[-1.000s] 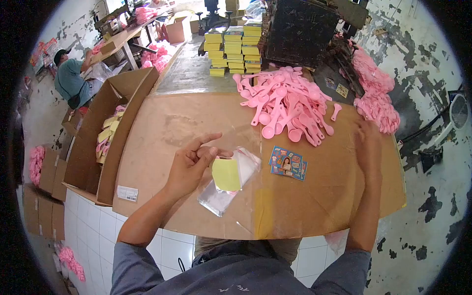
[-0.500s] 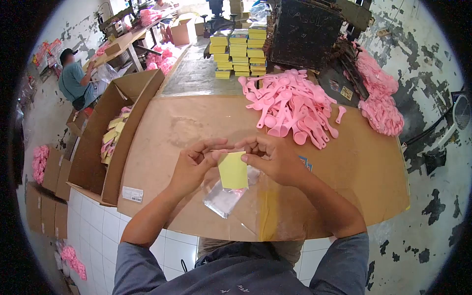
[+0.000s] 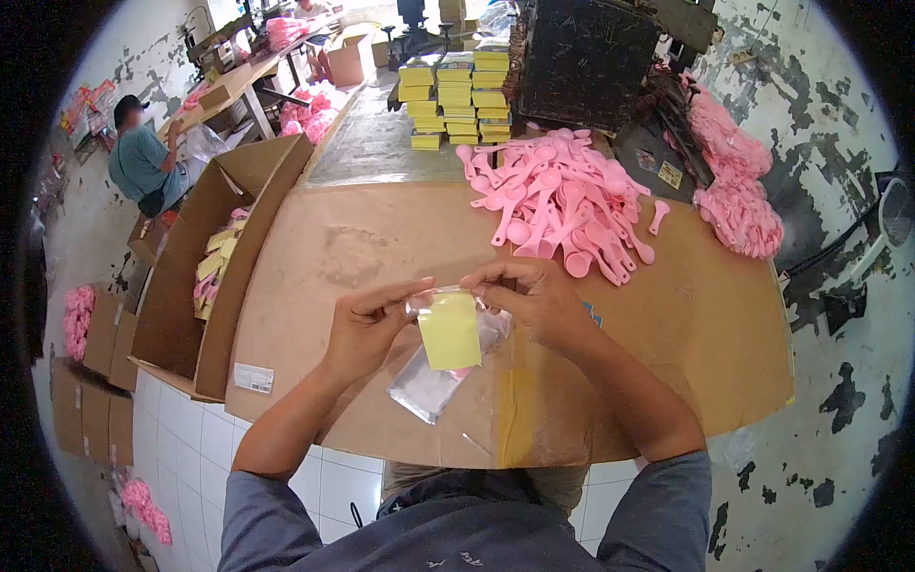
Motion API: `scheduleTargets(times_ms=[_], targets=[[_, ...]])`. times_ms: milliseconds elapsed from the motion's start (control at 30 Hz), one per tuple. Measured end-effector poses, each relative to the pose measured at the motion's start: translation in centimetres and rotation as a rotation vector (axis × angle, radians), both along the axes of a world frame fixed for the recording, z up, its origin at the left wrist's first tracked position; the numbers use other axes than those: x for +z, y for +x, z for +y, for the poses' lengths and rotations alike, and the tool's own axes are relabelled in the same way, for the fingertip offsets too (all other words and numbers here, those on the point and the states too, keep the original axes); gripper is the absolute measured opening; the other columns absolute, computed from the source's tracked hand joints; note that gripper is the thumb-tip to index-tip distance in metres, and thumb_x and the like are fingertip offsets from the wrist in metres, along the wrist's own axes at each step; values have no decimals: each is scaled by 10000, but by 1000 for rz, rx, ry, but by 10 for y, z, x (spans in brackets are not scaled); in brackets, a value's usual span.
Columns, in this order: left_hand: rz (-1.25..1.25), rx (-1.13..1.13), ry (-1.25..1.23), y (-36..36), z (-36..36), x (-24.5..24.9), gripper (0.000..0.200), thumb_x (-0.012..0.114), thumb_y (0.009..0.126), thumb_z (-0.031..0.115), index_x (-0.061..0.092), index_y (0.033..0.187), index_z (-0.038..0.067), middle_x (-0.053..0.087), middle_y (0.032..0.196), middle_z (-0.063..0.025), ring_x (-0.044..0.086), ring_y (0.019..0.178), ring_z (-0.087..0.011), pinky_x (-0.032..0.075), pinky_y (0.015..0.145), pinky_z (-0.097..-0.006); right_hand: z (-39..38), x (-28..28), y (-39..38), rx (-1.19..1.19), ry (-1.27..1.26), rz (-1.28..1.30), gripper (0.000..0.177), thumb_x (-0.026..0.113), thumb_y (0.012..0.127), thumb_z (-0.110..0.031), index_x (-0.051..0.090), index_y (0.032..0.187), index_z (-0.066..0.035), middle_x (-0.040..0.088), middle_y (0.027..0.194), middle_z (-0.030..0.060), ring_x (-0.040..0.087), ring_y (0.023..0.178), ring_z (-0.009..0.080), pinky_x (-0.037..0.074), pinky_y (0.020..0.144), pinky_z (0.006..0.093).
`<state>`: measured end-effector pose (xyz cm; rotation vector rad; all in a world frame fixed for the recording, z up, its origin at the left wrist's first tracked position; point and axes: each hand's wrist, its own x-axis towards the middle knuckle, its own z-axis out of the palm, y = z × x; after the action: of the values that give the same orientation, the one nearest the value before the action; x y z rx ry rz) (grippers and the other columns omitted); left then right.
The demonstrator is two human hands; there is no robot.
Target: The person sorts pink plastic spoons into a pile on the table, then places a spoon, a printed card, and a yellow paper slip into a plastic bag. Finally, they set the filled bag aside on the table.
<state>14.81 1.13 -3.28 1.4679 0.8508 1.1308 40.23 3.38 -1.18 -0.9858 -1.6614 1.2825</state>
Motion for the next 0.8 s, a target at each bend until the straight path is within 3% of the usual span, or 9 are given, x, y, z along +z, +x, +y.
scheduleTargets(times_ms=[133,233,333,500,700,800], targets=[[49,-62,5,-4,2,-1,298,608,981,-18,703,1264,-27,750,1174,-126,699,1041,-150,561,930,-295,1,0,3,38,-8,5,152,685,959,-50,758,1076,13,731,921,28,635,789,81,513,718,242],[22,-105,28,-9,4,2,275,630,1005,89,714,1237,-31,745,1187,-143,702,1047,-162,562,940,-313,3,2,7,64,-1,3,153,684,960,-50,754,1074,24,731,923,36,640,800,85,516,725,244],[-214,-163,-134,-12,7,-4,312,647,1017,191,721,1226,-29,747,1165,-150,707,1018,-166,572,932,-330,3,4,8,82,-13,37,160,686,965,-56,743,1080,39,736,938,50,662,839,92,533,754,252],[-45,-89,-143,-3,6,1,283,664,1010,133,716,1249,-10,755,1120,-123,705,961,-136,592,876,-313,0,2,4,96,17,44,175,693,970,-52,719,1096,66,743,985,84,691,896,109,556,812,270],[19,-64,-140,-4,9,-3,277,671,1006,101,714,1261,3,757,1112,-90,695,967,-110,587,846,-284,0,0,2,90,-3,70,320,685,960,-11,611,1265,52,710,1022,66,676,956,111,540,850,276],[20,-39,-139,-5,9,0,278,666,1012,111,712,1265,6,754,1121,-84,691,984,-112,584,860,-285,-3,3,5,230,22,-87,366,681,953,-1,574,1301,38,692,1041,60,659,957,111,528,853,282]])
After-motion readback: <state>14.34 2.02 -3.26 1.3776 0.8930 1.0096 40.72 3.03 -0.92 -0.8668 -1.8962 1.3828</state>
